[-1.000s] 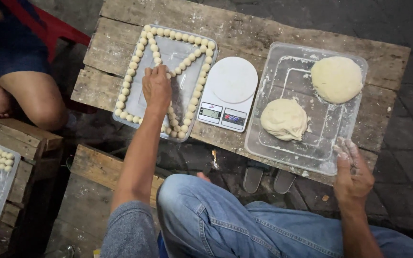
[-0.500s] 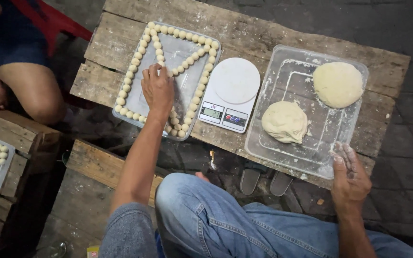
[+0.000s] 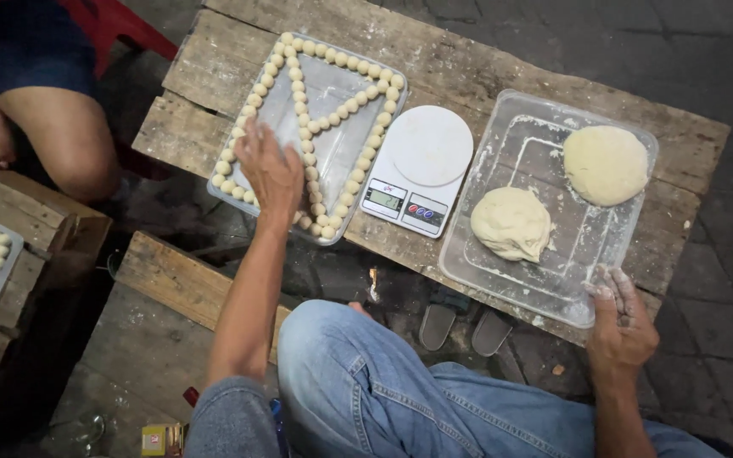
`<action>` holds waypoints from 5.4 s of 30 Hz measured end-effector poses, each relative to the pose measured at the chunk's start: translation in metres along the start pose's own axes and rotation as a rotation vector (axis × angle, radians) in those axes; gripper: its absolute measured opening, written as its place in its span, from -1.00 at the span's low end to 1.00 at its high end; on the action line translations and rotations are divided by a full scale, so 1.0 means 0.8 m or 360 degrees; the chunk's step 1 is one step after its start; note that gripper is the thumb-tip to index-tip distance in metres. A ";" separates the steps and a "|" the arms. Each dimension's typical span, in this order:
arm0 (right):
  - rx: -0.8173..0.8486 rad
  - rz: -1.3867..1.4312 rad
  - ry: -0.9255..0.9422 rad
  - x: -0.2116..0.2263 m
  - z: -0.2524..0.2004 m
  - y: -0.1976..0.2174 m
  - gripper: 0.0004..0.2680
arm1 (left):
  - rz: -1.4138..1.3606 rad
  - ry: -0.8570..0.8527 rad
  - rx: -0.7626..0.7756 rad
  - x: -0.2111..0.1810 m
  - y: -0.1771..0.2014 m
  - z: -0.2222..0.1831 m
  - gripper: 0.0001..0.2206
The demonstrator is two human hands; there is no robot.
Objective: Portioning, weighing, and rolling dough into small uniform balls and arranging them on a tray.
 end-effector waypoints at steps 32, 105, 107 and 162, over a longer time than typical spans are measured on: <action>-0.0046 -0.0026 0.0009 -0.020 0.008 0.002 -0.75 | 0.0148 -0.0818 0.0383 -0.045 -0.091 0.029 -0.37; -0.0411 -0.0346 0.0057 0.011 -0.058 0.054 -0.80 | -0.0672 -0.0759 0.1295 -0.330 0.047 -0.302 -0.79; -0.0443 -0.0241 0.0148 0.062 -0.080 0.050 -0.82 | -0.0706 -0.0889 0.1298 -0.339 0.062 -0.314 -0.78; 0.0377 -0.0415 0.1037 -0.003 0.059 -0.108 -0.59 | -0.0417 -0.0770 0.0987 -0.424 -0.066 -0.222 -0.52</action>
Point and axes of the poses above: each hand's wrist, its own z-axis towards the middle knuckle, its own y-axis out of the back of the hand, x = y × z, the point moved 10 cm from there along z, towards the middle knuckle, and after that the axes turned 2 degrees about x, right-handed, at the moved point
